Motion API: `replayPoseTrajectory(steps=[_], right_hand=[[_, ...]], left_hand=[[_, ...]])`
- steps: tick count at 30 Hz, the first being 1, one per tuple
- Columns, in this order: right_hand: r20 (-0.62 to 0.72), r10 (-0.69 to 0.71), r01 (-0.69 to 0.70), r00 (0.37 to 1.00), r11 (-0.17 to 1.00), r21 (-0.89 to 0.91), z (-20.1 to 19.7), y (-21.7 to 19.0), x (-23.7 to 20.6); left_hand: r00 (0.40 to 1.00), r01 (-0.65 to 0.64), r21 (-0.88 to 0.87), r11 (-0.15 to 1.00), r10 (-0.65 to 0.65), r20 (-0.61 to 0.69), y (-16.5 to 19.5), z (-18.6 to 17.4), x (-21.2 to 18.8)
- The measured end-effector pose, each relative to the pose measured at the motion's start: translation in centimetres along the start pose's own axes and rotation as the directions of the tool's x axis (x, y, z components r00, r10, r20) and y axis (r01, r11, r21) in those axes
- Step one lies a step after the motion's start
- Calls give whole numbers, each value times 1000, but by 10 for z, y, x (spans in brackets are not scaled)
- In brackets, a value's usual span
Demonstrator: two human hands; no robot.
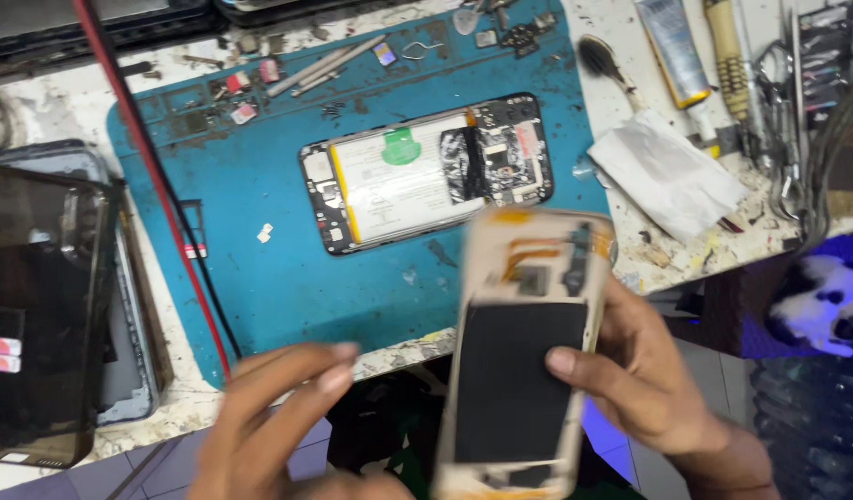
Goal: The person works on a disassembled smartphone on a repair mat, using a screwdriver to unscrew and pry internal components, then wipes the frame with a tissue, brushes debris from the parts, reconnects a flex cable, and presses the screen assembly back onto the phone body.
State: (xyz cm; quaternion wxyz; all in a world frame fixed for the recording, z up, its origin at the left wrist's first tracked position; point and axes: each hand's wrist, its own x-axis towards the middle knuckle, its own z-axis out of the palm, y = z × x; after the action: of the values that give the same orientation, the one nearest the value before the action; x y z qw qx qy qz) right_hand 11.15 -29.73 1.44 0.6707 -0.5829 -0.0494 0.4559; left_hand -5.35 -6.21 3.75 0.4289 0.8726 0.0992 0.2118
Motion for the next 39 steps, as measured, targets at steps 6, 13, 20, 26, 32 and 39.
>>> replayPoseTrajectory(steps=[6, 13, 20, 26, 32, 39], right_hand=[[-67, -43, 55, 997, 983, 178, 14, 51, -24], [301, 63, -111, 951, 984, 143, -6, 50, -34], [379, -135, 346, 916, 745, -570, -27, -15, -29], [292, -553, 410, 780, 98, -907, -15, -48, 19], [446, -443, 449, 778, -106, -887, 2, -64, 55], [458, -371, 434, 808, -151, -888, -3, -61, 57]], left_hand=[[974, 162, -116, 980, -140, 178, 6, 20, 6], [937, 320, -10, 947, -315, 152, -3, 14, 32], [967, 233, 134, 963, -244, 71, -3, 17, 53], [984, 175, 326, 929, -173, -36, 1, 33, 57], [978, 207, 421, 883, -184, -96, -1, 37, 55], [965, 253, 462, 850, -253, -62, 1, 34, 58]])
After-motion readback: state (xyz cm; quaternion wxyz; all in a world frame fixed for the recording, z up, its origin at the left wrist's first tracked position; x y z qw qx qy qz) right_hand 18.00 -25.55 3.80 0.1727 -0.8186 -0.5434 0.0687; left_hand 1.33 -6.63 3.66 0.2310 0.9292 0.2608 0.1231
